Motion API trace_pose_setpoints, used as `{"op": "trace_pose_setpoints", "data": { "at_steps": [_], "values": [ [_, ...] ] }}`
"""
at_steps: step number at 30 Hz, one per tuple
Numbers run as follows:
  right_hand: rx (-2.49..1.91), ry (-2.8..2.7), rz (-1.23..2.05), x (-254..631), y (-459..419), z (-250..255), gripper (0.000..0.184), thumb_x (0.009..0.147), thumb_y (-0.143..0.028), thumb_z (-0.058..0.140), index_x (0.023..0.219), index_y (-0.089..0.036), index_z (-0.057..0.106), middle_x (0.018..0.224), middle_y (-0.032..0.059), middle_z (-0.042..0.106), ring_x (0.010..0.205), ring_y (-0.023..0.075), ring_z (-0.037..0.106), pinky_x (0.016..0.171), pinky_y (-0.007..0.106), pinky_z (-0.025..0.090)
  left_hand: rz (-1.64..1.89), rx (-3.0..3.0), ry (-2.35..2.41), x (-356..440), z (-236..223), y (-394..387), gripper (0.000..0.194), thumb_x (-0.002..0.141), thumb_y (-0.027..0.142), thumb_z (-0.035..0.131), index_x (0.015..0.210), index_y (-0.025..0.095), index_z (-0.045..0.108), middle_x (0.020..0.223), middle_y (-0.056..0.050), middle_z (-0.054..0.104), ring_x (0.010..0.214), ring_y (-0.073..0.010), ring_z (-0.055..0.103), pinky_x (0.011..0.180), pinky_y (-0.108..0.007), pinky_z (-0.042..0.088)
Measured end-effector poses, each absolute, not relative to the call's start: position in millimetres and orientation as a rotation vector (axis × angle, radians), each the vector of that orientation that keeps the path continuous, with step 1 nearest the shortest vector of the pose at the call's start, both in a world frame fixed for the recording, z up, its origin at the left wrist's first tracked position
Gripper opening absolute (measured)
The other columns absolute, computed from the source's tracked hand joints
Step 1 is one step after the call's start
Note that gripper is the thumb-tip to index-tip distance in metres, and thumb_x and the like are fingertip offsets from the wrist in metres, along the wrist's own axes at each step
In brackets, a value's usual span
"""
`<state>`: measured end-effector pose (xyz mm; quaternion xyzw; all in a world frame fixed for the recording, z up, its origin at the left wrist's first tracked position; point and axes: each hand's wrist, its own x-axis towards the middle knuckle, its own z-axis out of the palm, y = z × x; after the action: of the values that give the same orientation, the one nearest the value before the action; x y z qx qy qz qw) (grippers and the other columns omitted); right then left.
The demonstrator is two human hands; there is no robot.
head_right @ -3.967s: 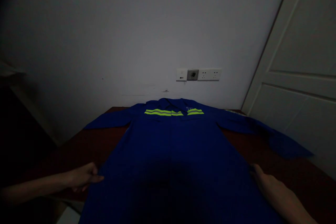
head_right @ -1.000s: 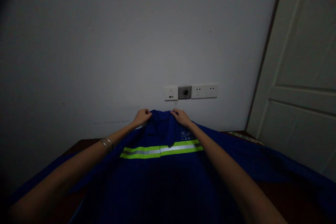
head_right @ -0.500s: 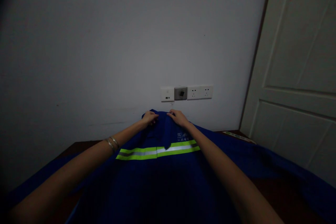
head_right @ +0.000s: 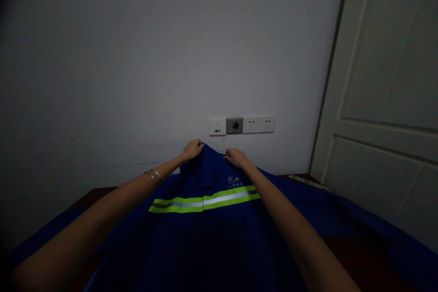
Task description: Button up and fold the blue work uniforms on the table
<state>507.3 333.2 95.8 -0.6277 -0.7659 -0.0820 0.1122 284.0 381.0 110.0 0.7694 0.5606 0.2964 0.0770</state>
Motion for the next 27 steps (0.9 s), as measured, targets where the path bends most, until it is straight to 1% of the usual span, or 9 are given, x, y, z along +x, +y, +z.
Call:
{"op": "trace_pose_setpoints", "data": {
  "at_steps": [5, 8, 11, 14, 17, 18, 22, 24, 27],
  "values": [
    [-2.028, -2.224, -0.442, 502, 325, 77, 0.026, 0.085, -0.032, 0.049, 0.099, -0.015, 0.063, 0.1, 0.0159, 0.064, 0.091, 0.0242, 0.061, 0.073, 0.032, 0.044, 0.788, 2.308, 1.661, 251, 109, 388, 0.03, 0.081, 0.035, 0.045, 0.078, 0.013, 0.066, 0.078, -0.01, 0.068, 0.068, -0.0156, 0.062, 0.064, -0.024, 0.044],
    [-2.083, -2.201, -0.532, 496, 323, 66, 0.025, 0.086, -0.025, 0.045, 0.095, -0.01, 0.063, 0.096, 0.0197, 0.063, 0.091, 0.0278, 0.06, 0.073, 0.036, 0.044, 0.594, 2.333, 1.636, 203, 100, 394, 0.027, 0.077, 0.029, 0.047, 0.072, 0.012, 0.066, 0.068, -0.007, 0.067, 0.052, -0.0116, 0.058, 0.056, -0.022, 0.044],
    [-2.054, -2.205, -0.605, 482, 324, 61, 0.028, 0.088, -0.019, 0.037, 0.098, -0.009, 0.061, 0.101, 0.0213, 0.06, 0.097, 0.0291, 0.056, 0.075, 0.038, 0.044, 0.321, 2.31, 1.624, 146, 78, 398, 0.024, 0.074, 0.03, 0.05, 0.068, 0.012, 0.065, 0.065, -0.007, 0.066, 0.046, -0.0108, 0.055, 0.052, -0.022, 0.044],
    [-1.893, -2.34, -0.669, 452, 326, 61, 0.028, 0.088, -0.02, 0.035, 0.104, -0.012, 0.057, 0.106, 0.0188, 0.057, 0.101, 0.0272, 0.052, 0.074, 0.035, 0.045, 0.018, 2.25, 1.596, 93, 47, 394, 0.02, 0.071, 0.03, 0.055, 0.063, 0.013, 0.064, 0.062, -0.006, 0.066, 0.049, -0.0123, 0.055, 0.054, -0.023, 0.045],
    [-1.618, -2.559, -0.682, 405, 329, 59, 0.025, 0.088, -0.02, 0.037, 0.104, -0.014, 0.056, 0.108, 0.016, 0.056, 0.102, 0.0245, 0.05, 0.073, 0.03, 0.045, -0.027, 2.249, 1.589, 56, 15, 384, 0.009, 0.065, 0.022, 0.06, 0.066, 0.015, 0.066, 0.07, -0.006, 0.068, 0.064, -0.0149, 0.06, 0.062, -0.022, 0.046],
    [-1.523, -2.621, -0.66, 388, 330, 56, 0.025, 0.088, -0.019, 0.037, 0.103, -0.015, 0.056, 0.108, 0.0152, 0.056, 0.102, 0.0238, 0.05, 0.074, 0.029, 0.045, -0.016, 2.25, 1.589, 48, 5, 380, 0.011, 0.063, 0.02, 0.061, 0.071, 0.016, 0.067, 0.077, -0.005, 0.069, 0.07, -0.0156, 0.061, 0.066, -0.022, 0.046],
    [-1.307, -2.795, -0.493, 319, 333, 37, 0.028, 0.086, -0.011, 0.036, 0.099, -0.014, 0.06, 0.105, 0.015, 0.059, 0.103, 0.0225, 0.049, 0.08, 0.029, 0.044, 0.094, 2.263, 1.57, 32, -19, 367, 0.032, 0.064, 0.019, 0.062, 0.096, 0.017, 0.065, 0.099, -0.007, 0.068, 0.088, -0.0183, 0.06, 0.074, -0.023, 0.044],
    [-1.307, -2.842, -0.419, 293, 338, 23, 0.03, 0.083, -0.006, 0.037, 0.099, -0.014, 0.061, 0.104, 0.0145, 0.061, 0.104, 0.0215, 0.05, 0.081, 0.028, 0.043, 0.17, 2.243, 1.535, 29, -24, 364, 0.033, 0.065, 0.02, 0.062, 0.098, 0.018, 0.064, 0.097, -0.006, 0.068, 0.087, -0.0179, 0.06, 0.073, -0.022, 0.044],
    [-1.367, -2.865, -0.376, 270, 348, 1, 0.033, 0.081, -0.004, 0.038, 0.103, -0.013, 0.061, 0.105, 0.0137, 0.062, 0.104, 0.0212, 0.052, 0.079, 0.027, 0.044, 0.238, 2.151, 1.533, 26, -28, 362, 0.015, 0.067, 0.022, 0.06, 0.081, 0.017, 0.066, 0.077, -0.001, 0.067, 0.073, -0.0149, 0.06, 0.065, -0.02, 0.042]
  ]
}}
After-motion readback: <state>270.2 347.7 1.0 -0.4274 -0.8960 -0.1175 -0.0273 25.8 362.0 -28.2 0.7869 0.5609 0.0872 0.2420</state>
